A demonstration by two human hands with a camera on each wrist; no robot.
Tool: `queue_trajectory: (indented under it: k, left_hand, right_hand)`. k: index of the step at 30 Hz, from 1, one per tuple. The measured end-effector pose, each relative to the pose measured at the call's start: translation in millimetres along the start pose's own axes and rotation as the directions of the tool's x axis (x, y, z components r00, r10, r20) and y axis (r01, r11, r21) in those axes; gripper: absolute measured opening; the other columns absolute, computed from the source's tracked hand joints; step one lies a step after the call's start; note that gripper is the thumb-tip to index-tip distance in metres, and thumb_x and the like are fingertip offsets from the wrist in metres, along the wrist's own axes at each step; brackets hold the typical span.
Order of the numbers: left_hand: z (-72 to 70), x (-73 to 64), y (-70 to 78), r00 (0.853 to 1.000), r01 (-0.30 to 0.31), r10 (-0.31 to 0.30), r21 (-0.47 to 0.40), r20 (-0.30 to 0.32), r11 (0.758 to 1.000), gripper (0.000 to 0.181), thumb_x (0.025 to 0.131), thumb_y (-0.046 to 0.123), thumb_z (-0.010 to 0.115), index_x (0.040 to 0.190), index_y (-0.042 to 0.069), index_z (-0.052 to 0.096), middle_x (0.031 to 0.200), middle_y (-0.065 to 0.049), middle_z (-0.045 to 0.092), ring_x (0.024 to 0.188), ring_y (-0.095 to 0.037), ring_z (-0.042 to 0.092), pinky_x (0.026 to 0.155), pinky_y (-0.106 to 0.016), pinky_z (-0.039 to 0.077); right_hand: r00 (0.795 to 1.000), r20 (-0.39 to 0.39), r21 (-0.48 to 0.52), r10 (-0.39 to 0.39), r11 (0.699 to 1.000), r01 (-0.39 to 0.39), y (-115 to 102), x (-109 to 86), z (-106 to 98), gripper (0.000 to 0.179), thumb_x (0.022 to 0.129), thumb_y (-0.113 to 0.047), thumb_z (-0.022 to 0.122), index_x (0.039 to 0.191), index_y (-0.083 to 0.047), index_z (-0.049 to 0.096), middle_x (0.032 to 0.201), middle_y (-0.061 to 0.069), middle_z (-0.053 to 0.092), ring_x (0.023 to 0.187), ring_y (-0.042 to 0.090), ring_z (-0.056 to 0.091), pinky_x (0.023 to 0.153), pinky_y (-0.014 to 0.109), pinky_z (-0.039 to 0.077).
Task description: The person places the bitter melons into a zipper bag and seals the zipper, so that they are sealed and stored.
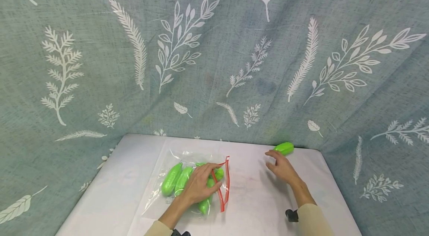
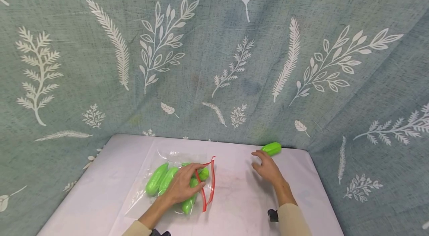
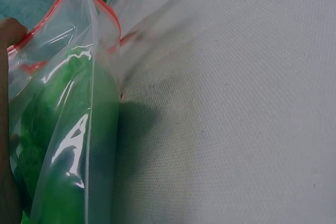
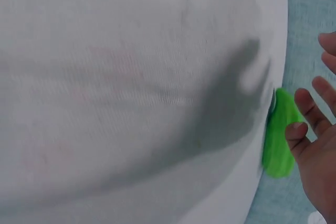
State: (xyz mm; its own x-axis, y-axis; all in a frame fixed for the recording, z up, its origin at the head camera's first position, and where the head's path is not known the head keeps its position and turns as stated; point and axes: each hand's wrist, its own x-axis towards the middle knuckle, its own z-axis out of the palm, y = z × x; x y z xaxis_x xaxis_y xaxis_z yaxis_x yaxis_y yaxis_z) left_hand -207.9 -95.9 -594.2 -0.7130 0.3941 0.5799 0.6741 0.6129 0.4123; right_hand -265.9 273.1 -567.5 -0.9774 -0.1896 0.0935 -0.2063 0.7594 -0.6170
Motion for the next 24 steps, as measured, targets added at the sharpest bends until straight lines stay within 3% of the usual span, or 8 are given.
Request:
queue_trajectory:
  k: [5,12,16,20,24]
  left_hand:
    - [0.6,-0.2,0.0,1.000,-0.014,0.014,0.012,-0.012,1.000,0.061,0.079,0.034,0.082,0.134,0.019,0.060,0.120,0.006,0.066,0.105,-0.011,0.062,0.096,-0.046,0.050]
    - [0.9,-0.8,-0.1,1.000,-0.017,0.017,0.028,-0.009,0.999,0.060,0.081,0.036,0.080,0.134,0.018,0.059,0.119,0.007,0.066,0.105,-0.012,0.062,0.095,-0.046,0.050]
    - [-0.1,-0.6,0.4,1.000,-0.021,0.021,0.024,-0.008,1.000,0.059,0.082,0.037,0.078,0.135,0.018,0.059,0.120,0.006,0.066,0.104,-0.012,0.062,0.095,-0.046,0.050]
    - [-1.1,-0.3,0.7,1.000,-0.022,0.023,0.024,-0.010,0.999,0.060,0.081,0.036,0.079,0.134,0.017,0.059,0.120,0.006,0.066,0.103,-0.012,0.062,0.094,-0.047,0.050]
    - [-1.3,-0.7,0.1,1.000,-0.018,0.018,0.025,-0.010,1.000,0.061,0.080,0.035,0.080,0.135,0.018,0.059,0.122,0.008,0.065,0.107,-0.013,0.063,0.095,-0.046,0.050]
  right_hand:
    - [0.999,0.022,-0.002,0.045,0.999,-0.045,8.6,1.2,-7.8,0.049,0.097,-0.019,0.064,0.143,-0.004,0.053,0.157,0.024,0.035,0.126,0.045,0.053,0.098,0.057,0.047]
    - [0.996,0.050,-0.015,0.078,0.997,-0.077,14.6,2.6,-12.1,0.056,0.097,-0.020,0.063,0.148,-0.004,0.046,0.160,0.026,0.027,0.129,0.048,0.050,0.102,0.059,0.045]
    - [0.992,0.065,-0.027,0.112,0.994,-0.110,16.9,3.0,-12.5,0.058,0.096,-0.021,0.064,0.149,-0.004,0.044,0.161,0.026,0.025,0.137,0.050,0.041,0.109,0.062,0.038]
    - [0.991,0.058,-0.055,0.124,0.991,-0.121,18.0,2.7,-12.4,0.060,0.096,-0.024,0.064,0.150,-0.005,0.043,0.159,0.026,0.028,0.142,0.050,0.032,0.113,0.064,0.030]
    - [0.990,0.039,-0.077,0.134,0.988,-0.131,17.0,0.9,-12.9,0.062,0.096,-0.027,0.064,0.151,-0.009,0.042,0.156,0.024,0.031,0.141,0.050,0.033,0.111,0.066,0.032]
